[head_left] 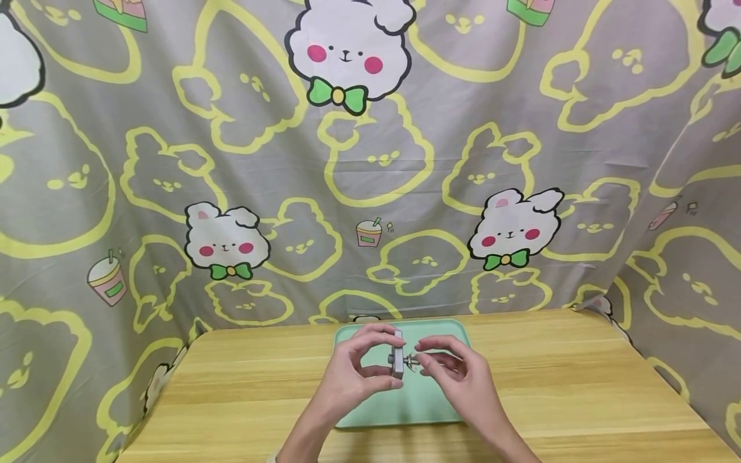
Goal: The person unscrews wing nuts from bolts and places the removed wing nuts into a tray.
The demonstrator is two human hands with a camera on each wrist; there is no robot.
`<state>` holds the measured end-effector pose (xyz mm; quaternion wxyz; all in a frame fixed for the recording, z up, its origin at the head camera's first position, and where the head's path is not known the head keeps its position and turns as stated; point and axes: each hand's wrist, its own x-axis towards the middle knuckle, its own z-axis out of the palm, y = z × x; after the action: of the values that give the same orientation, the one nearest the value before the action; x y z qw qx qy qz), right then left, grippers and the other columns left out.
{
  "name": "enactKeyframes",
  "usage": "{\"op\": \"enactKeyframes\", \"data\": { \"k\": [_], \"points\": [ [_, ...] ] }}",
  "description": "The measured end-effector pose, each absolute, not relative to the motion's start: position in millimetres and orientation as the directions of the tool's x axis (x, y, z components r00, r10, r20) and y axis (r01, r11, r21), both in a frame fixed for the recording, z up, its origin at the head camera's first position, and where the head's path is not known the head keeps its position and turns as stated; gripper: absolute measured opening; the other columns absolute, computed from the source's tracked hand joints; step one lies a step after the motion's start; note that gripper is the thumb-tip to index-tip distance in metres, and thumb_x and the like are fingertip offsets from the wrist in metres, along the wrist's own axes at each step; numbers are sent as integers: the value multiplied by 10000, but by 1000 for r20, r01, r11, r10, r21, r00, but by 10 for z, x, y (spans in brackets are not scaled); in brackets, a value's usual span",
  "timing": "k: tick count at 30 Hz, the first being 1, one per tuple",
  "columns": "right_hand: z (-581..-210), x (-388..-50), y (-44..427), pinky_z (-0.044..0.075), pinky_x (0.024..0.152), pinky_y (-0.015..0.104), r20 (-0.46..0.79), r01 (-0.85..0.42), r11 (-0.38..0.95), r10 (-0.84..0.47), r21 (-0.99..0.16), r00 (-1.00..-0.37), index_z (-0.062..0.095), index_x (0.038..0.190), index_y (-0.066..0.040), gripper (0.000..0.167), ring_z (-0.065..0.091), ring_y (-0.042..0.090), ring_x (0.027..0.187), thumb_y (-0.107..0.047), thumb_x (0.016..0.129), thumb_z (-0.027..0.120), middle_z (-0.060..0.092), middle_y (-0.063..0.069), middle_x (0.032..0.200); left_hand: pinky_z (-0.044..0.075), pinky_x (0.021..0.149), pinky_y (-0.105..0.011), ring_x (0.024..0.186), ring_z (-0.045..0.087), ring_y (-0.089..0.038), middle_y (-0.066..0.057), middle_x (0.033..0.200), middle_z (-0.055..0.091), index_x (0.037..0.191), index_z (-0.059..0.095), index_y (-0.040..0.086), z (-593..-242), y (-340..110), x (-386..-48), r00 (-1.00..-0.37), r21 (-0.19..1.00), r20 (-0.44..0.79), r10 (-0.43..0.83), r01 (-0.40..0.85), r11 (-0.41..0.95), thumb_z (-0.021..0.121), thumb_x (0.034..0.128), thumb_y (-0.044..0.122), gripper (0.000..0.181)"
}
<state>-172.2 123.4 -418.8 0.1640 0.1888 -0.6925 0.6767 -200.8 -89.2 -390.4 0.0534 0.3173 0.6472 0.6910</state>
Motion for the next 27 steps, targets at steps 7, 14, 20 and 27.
{"op": "enactKeyframes", "data": {
  "k": [7,14,20,27],
  "points": [
    [-4140,-1744,1309,653,806,440,100,-81,-134,-141,-988,-985,628,1225,104,367,745,317,935,-165,988,709,703,229,1120,640,855,-480,1223,545,-268,-162,1356,521,1198,698,-19,-3907,-858,-1987,-786,928,365,500,348,-130,832,756,-124,474],
    [-4165,-1766,1333,656,802,382,-3,42,-156,-241,-987,-970,612,1258,110,425,746,270,925,-214,997,701,735,171,1079,642,855,-464,1216,551,-274,-161,1336,532,1192,700,-18,-3930,-828,-1984,-778,923,372,507,370,-109,820,765,-138,459],
    [-4166,-1763,1346,654,802,361,-24,70,-176,-247,-982,-969,628,1234,96,405,740,249,910,-220,993,707,738,162,1066,641,861,-458,1221,545,-272,-134,1341,537,1189,706,-8,-3930,-816,-1971,-784,927,359,507,364,-92,829,765,-122,456],
    [-4169,-1757,1345,657,789,369,2,39,-172,-232,-984,-973,648,1198,93,351,741,242,891,-179,985,715,746,152,1038,641,860,-455,1220,548,-271,-131,1343,539,1193,706,-7,-3934,-806,-1968,-786,927,358,504,364,-90,827,760,-132,467]
  ]
}}
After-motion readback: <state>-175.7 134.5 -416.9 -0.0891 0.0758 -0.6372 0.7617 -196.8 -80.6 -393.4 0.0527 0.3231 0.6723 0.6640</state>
